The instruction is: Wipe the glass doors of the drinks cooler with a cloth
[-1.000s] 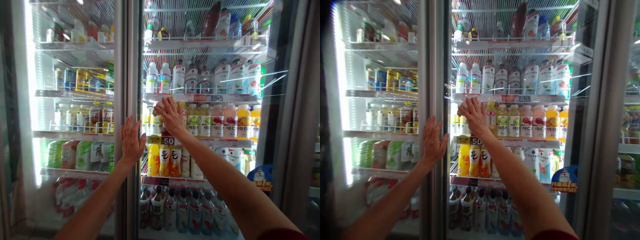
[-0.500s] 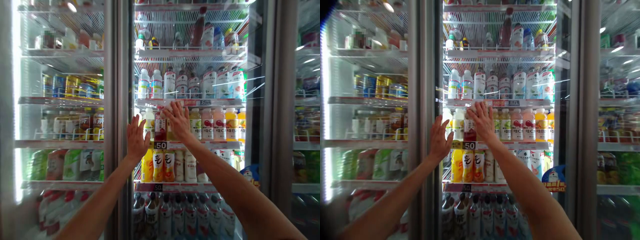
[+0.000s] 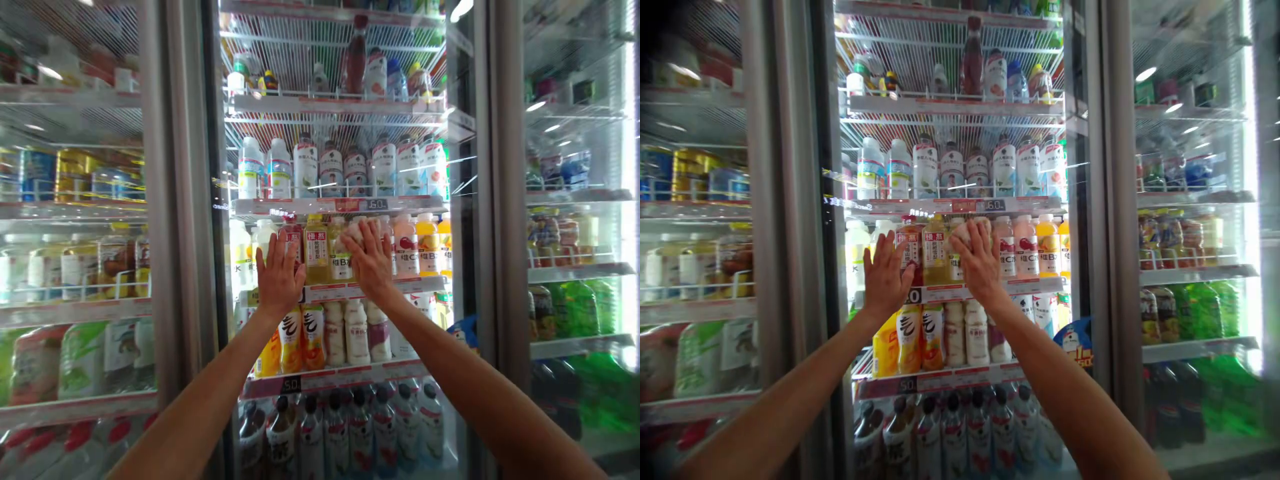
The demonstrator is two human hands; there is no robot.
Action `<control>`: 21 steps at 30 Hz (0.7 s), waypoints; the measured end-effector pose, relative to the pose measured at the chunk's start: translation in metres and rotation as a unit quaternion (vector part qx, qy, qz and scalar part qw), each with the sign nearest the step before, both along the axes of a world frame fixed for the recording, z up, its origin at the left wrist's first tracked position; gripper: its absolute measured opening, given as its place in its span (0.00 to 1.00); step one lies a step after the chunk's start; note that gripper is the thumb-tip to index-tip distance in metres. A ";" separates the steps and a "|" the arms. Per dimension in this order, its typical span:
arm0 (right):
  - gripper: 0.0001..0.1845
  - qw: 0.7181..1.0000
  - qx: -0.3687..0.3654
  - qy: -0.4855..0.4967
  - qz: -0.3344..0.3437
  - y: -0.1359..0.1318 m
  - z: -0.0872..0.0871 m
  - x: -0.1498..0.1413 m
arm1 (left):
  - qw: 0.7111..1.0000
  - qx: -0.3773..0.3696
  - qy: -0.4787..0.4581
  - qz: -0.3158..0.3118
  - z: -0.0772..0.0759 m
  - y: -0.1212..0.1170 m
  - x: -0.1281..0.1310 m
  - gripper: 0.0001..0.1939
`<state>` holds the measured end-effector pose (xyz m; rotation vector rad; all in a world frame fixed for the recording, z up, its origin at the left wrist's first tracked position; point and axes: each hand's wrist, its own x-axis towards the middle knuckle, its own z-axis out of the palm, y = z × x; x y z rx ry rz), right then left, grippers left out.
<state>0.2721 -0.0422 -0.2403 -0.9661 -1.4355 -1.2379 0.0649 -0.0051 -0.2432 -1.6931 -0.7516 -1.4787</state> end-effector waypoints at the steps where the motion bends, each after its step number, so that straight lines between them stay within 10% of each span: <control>1: 0.23 1.000 -0.010 -0.029 -0.004 -0.002 -0.013 0.003 | 1.000 -0.001 0.002 0.002 0.000 0.001 0.002 0.25; 5: 0.24 0.992 -0.044 -0.113 -0.019 -0.006 -0.044 0.024 | 1.000 0.009 0.006 0.013 -0.002 0.005 0.003 0.26; 11: 0.28 0.996 0.028 0.080 -0.020 -0.005 -0.016 0.055 | 1.000 0.016 0.007 -0.001 -0.002 0.006 0.002 0.28; 16: 0.25 0.999 -0.021 -0.020 -0.028 -0.013 -0.060 0.092 | 1.000 0.026 0.011 0.005 -0.002 0.005 0.003 0.29; 21: 0.24 0.958 0.070 0.270 -0.062 -0.010 -0.049 0.136 | 0.999 0.031 0.010 0.003 -0.002 0.005 0.004 0.30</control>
